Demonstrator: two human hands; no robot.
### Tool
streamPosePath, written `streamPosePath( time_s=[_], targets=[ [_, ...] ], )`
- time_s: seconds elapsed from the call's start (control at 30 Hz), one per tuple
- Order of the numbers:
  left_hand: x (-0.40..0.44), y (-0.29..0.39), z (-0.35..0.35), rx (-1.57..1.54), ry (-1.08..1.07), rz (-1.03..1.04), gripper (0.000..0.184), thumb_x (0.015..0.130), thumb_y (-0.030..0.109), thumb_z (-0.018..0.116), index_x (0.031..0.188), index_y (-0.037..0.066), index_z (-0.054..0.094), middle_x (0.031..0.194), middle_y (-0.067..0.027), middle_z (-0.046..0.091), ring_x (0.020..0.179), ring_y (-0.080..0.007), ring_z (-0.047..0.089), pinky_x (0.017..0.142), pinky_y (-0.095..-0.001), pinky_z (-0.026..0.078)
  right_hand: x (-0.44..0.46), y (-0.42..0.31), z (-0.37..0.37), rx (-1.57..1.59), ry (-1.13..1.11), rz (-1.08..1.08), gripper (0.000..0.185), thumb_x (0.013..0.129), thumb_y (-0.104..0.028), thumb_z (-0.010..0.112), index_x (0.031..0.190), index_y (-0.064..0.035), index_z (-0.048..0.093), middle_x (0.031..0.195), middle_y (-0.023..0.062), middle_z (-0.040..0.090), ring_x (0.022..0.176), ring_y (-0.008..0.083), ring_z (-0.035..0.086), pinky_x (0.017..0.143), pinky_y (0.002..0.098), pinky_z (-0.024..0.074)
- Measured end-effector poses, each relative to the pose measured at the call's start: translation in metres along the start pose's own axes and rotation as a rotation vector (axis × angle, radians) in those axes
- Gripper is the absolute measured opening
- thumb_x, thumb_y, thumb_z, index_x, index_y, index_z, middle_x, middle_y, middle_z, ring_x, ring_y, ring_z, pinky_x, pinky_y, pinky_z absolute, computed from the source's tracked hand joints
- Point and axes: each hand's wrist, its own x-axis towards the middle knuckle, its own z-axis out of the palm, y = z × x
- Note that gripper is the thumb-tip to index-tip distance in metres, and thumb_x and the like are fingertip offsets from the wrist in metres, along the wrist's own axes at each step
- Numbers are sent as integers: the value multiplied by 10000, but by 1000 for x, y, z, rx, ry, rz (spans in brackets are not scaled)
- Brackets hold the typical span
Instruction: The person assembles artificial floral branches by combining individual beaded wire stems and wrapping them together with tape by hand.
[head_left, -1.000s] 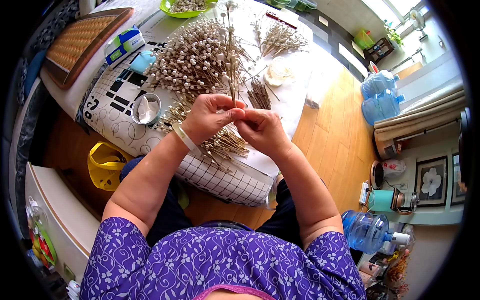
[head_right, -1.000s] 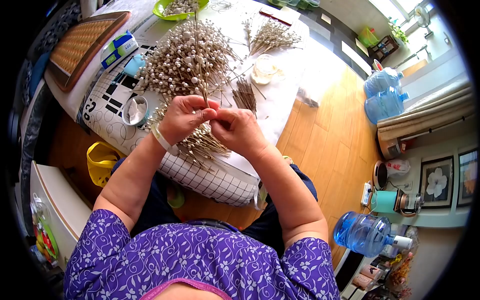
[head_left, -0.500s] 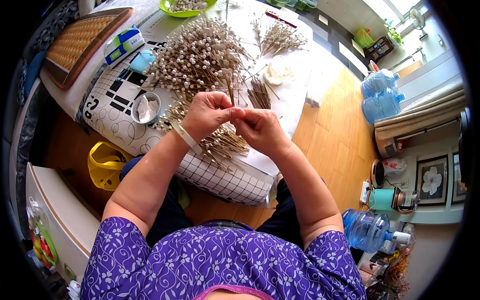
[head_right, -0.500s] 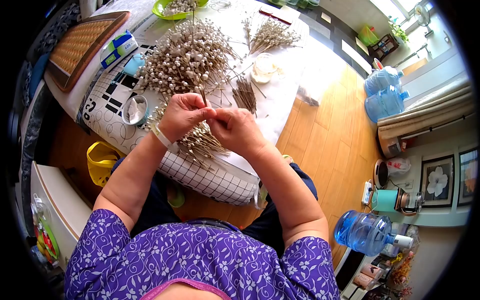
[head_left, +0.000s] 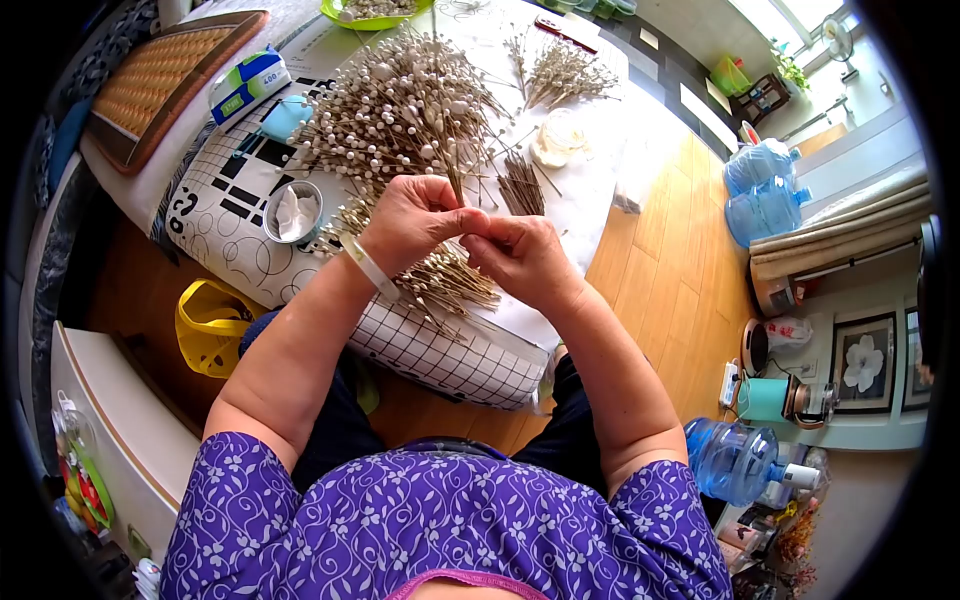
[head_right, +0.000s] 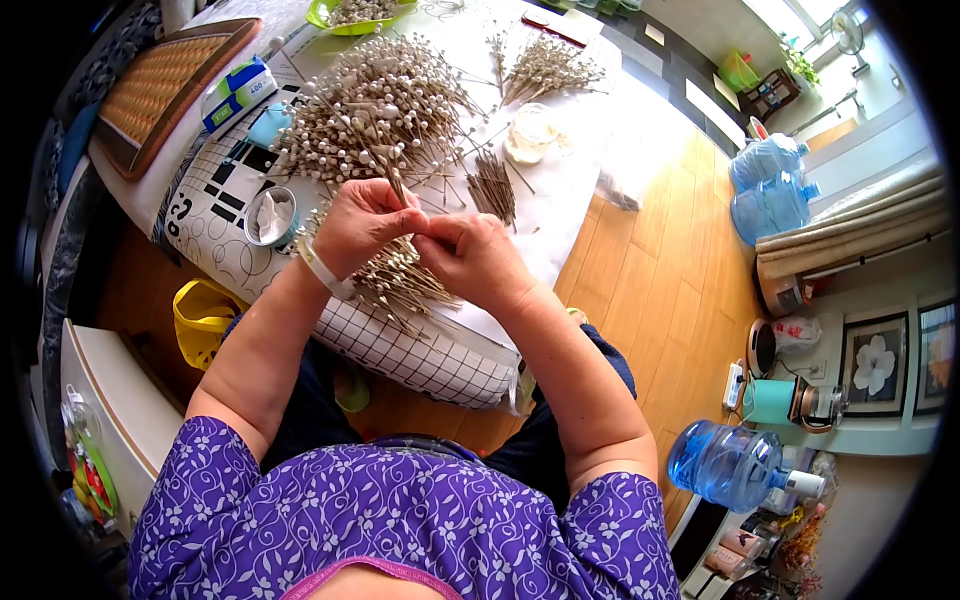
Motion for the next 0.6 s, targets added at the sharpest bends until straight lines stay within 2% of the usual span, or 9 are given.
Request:
streamPosePath(
  time_s=[0.07,0.17,0.23,0.3,0.37,0.4,0.5,0.6],
  targets=[
    [-2,1,5,-3,-5,20,129,799,106,619,807,-23,617,775,-44,622,721,-79,561,674,-206,464,0,3,3,17,67,-60,80,752,-106,578,766,-29,594,582,131,524,478,216,511,482,303,412],
    [-7,10,17,-104,28,78,134,818,104,594,828,-27,618,793,-39,618,729,-76,553,678,-206,460,-1,4,0,-11,42,-64,83,753,-113,573,773,-37,598,588,135,526,477,224,506,481,310,411],
    [-7,1,12,54,42,66,153,838,111,567,854,-33,618,785,-35,620,726,-72,551,679,-200,457,-2,6,3,-10,23,-52,84,753,-116,573,767,-36,598,590,137,527,480,231,509,480,313,412],
    [-6,-1,8,55,45,66,128,826,100,585,843,-22,618,770,-33,624,717,-71,557,667,-199,461,-2,6,2,-16,8,-47,86,752,-119,573,760,-36,597,592,139,528,483,238,511,480,317,412],
    [-5,-2,6,-55,97,68,102,806,88,609,824,-12,617,756,-30,626,703,-73,563,653,-200,467,-1,5,0,-22,2,50,90,751,-115,574,729,-28,581,592,141,527,489,256,513,478,322,410],
    [-4,0,6,-92,130,76,85,766,51,647,805,-22,625,721,-41,625,657,-67,562,603,-201,476,-1,3,0,-22,2,49,90,751,-115,574,729,-28,581,592,141,527,489,256,513,478,322,410],
    [-5,2,4,-45,92,62,106,798,92,619,829,-10,619,779,-34,629,701,-73,563,651,-202,469,-1,2,1,-38,9,18,98,752,-122,582,727,-28,581,592,144,530,502,274,523,481,328,416],
    [-6,6,19,-71,99,105,126,807,101,609,846,-19,621,786,-38,629,713,-73,562,659,-202,468,0,7,3,-57,57,-112,87,756,-122,581,750,-37,595,604,145,540,515,282,534,487,333,424]
  ],
)
